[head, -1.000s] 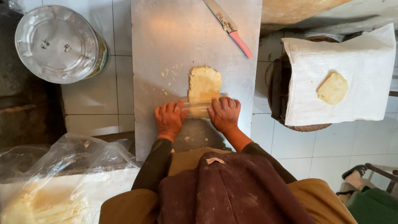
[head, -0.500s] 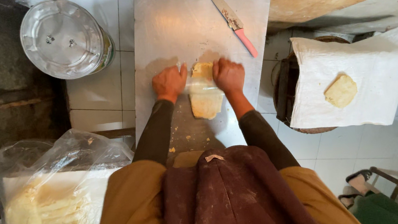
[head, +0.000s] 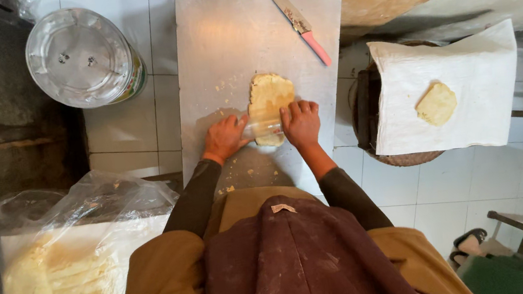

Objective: The person kneads and rolls out pieces of dough on a metal table by hand and using a glass bottle, then uses a knife to cut the flattened dough into smaller portions before placing them in a bag.

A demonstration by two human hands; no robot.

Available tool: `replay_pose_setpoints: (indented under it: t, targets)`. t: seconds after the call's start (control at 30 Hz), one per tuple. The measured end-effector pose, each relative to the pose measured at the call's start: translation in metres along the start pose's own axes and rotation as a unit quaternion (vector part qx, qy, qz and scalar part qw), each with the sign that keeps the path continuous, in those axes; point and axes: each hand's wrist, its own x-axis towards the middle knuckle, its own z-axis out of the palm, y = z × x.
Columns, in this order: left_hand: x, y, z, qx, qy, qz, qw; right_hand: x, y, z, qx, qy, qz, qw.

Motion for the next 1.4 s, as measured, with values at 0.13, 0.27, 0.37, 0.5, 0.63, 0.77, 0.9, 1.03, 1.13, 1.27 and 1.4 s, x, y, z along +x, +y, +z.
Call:
replay_pose_setpoints:
  t: [0.13,0.27,0.37,0.5,0.63,0.77,0.9,1.03,1.13,1.27,1.4]
  targets:
    - [-0.052,0.006,0.009,0.018,0.071,0.045,0.996,-0.048,-0.006,-0.032,0.05,-0.023,-0.06,0.997]
    - [-0.071,0.017,0.004,0.001,0.09,0.039,0.995,-0.079,-0.026,-0.045,0.066,-0.04,-0.06,0.995]
    - [-0.061,0.014,0.001,-0.002,0.09,0.043,0.995,-0.08,-0.028,-0.035,0.023,-0.033,-0.061,0.997]
    - [-0.041,0.001,-0.005,-0.041,0.06,0.043,0.996,-0.064,-0.02,-0.024,0.014,-0.049,-0.045,0.998]
    - [-0.028,-0.009,-0.007,-0.042,0.04,0.048,0.997,-0.054,-0.022,-0.014,-0.055,-0.075,-0.027,0.995]
    - [-0.018,-0.02,-0.008,-0.008,0.058,0.079,0.995,-0.054,-0.023,-0.002,-0.061,-0.059,-0.021,0.996]
    - [-0.029,-0.016,-0.005,0.046,0.088,0.106,0.989,-0.067,-0.026,0.0,-0.064,-0.024,-0.021,0.997]
    - [-0.025,-0.021,0.002,0.067,0.085,0.12,0.987,-0.056,-0.022,0.001,-0.032,-0.012,-0.034,0.999]
    - [-0.02,-0.021,-0.005,-0.018,0.024,0.052,0.998,-0.039,-0.021,-0.001,-0.038,-0.083,-0.018,0.996]
    - [0.011,-0.029,-0.019,-0.054,-0.196,-0.043,0.978,-0.014,-0.014,0.008,-0.052,-0.173,0.035,0.983]
    - [0.056,-0.044,-0.039,-0.091,-0.252,-0.083,0.96,0.021,-0.006,0.023,-0.033,-0.204,0.072,0.976]
